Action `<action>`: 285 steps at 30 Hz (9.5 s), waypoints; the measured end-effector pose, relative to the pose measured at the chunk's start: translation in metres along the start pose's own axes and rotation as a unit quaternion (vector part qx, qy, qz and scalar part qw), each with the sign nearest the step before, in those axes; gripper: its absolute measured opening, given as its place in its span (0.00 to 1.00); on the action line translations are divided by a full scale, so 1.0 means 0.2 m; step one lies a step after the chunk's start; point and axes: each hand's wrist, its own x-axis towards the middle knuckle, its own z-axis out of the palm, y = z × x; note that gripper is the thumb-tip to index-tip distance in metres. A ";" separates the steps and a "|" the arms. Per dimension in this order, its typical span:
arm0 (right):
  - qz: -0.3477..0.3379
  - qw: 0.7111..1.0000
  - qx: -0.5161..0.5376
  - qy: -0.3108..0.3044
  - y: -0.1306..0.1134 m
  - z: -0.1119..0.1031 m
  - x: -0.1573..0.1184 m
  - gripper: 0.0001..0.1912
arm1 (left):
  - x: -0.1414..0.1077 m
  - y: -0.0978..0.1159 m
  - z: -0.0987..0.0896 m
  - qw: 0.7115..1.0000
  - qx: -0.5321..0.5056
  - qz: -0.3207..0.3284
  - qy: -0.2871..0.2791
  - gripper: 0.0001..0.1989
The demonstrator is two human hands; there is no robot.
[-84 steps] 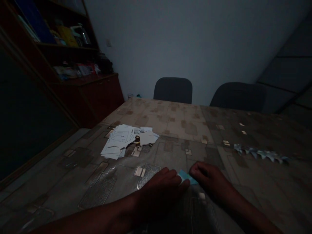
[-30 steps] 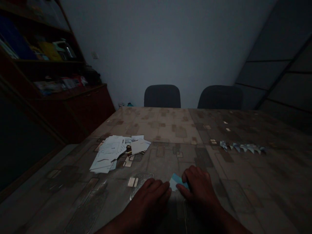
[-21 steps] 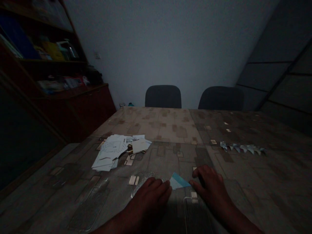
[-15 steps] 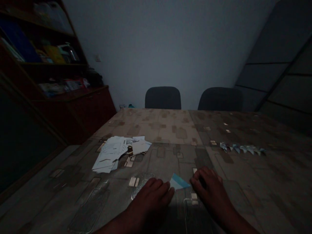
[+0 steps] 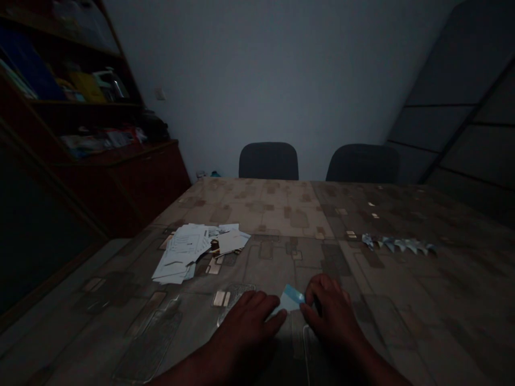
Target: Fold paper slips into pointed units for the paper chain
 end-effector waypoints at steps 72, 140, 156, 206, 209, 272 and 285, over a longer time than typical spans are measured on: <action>0.027 0.998 -0.021 -0.045 0.03 0.00 0.06 0.07 | 0.03 0.01 0.03 0.995 -0.060 0.006 0.081 0.15; -0.084 0.981 0.175 0.003 -0.03 -0.06 0.05 0.11 | 0.24 0.00 0.05 0.943 -0.238 -0.140 0.184 0.09; -0.046 0.985 0.161 -0.034 0.02 -0.13 0.08 0.14 | 0.24 -0.08 -0.01 0.930 -0.273 -0.148 0.197 0.09; -0.085 0.986 0.141 -0.036 0.04 -0.16 0.11 0.13 | 0.24 -0.09 -0.06 0.937 -0.276 -0.145 0.159 0.08; -0.062 0.987 0.146 -0.022 0.09 -0.19 0.12 0.14 | 0.23 -0.14 -0.08 0.929 -0.278 -0.165 0.178 0.09; -0.254 0.962 0.067 0.067 0.04 -0.19 0.08 0.14 | 0.20 -0.09 0.00 0.981 -0.163 0.011 0.106 0.10; -0.358 0.927 -0.029 0.105 0.04 -0.10 0.07 0.17 | 0.20 -0.10 0.05 0.991 -0.065 0.065 0.098 0.06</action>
